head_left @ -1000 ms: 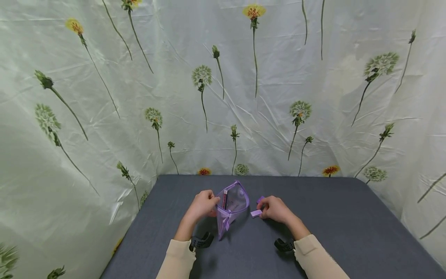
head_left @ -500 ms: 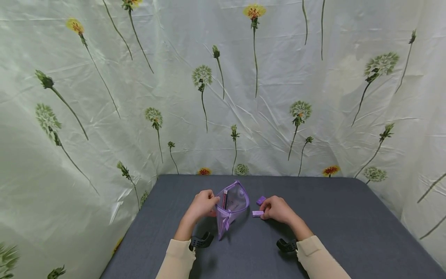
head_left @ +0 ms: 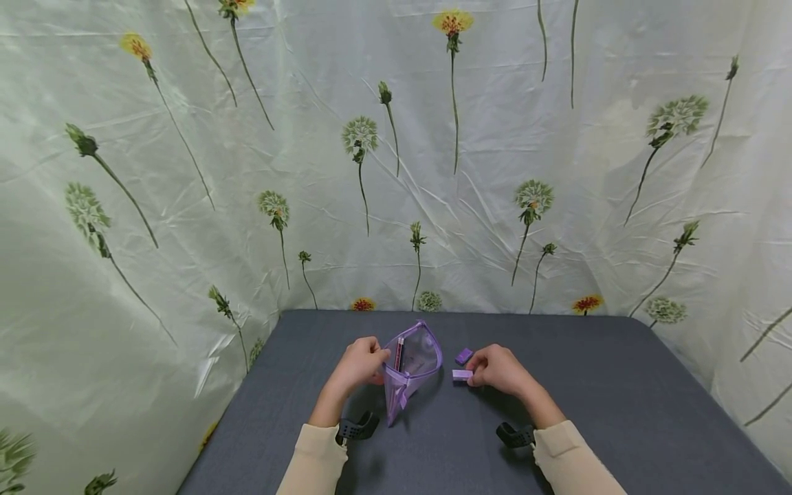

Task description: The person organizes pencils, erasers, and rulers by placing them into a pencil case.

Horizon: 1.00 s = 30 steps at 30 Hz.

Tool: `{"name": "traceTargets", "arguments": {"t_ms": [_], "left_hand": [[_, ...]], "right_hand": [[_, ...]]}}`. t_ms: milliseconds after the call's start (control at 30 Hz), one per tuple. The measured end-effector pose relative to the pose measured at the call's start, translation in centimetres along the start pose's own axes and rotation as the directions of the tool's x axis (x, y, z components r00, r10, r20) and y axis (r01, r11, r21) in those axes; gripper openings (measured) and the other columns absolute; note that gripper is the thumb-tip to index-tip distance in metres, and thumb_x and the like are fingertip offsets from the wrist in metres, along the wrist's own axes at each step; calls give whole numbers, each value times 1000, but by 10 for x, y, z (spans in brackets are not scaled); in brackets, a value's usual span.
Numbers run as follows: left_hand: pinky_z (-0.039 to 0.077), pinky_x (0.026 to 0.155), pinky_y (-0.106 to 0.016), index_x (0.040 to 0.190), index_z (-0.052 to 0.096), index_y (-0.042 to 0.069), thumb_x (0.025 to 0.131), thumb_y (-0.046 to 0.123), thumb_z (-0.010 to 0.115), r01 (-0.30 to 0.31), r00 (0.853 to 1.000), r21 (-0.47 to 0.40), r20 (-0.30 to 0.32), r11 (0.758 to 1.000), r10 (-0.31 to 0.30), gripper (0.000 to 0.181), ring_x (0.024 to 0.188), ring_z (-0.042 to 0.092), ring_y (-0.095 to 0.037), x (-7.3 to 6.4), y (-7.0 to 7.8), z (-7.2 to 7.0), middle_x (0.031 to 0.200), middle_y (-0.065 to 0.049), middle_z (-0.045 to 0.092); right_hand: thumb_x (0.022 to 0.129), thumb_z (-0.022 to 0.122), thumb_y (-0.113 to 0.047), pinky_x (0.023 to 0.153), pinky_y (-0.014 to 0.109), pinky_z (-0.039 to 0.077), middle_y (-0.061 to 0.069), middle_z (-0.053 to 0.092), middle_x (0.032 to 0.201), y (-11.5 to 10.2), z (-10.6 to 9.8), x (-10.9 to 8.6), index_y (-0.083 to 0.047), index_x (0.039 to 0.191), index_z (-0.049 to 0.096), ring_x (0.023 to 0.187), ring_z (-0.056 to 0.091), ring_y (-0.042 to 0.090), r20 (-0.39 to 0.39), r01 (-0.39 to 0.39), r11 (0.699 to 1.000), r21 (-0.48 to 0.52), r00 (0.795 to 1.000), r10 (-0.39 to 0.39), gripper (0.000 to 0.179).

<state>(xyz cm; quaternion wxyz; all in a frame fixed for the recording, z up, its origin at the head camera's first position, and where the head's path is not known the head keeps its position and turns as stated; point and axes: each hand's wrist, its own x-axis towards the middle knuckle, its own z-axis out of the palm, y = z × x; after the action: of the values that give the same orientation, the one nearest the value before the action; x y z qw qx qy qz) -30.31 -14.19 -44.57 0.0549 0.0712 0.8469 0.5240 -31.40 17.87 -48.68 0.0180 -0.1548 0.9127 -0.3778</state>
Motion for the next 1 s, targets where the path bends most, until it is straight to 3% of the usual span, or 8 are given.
{"name": "traceTargets", "arguments": {"t_ms": [400, 1000], "left_hand": [[61, 59, -35, 78, 50, 4, 100, 17, 62, 7, 1000, 11, -7, 1000, -7, 28, 61, 63, -25, 2, -3, 1, 75, -9, 48], [61, 59, -36, 78, 50, 5, 100, 16, 62, -9, 1000, 5, 4, 1000, 9, 27, 61, 64, -25, 3, -4, 0, 75, -9, 49]], "right_hand": [[73, 84, -4, 55, 31, 47, -3, 64, 65, -10, -1, -1, -9, 85, 74, 59, 59, 13, -7, 19, 999, 38, 1000, -19, 16], [74, 84, -5, 60, 32, 49, -2, 67, 69, -33, 3, 13, -12, 85, 74, 63, 62, 16, -18, 31, 996, 84, 999, -30, 16]]}}
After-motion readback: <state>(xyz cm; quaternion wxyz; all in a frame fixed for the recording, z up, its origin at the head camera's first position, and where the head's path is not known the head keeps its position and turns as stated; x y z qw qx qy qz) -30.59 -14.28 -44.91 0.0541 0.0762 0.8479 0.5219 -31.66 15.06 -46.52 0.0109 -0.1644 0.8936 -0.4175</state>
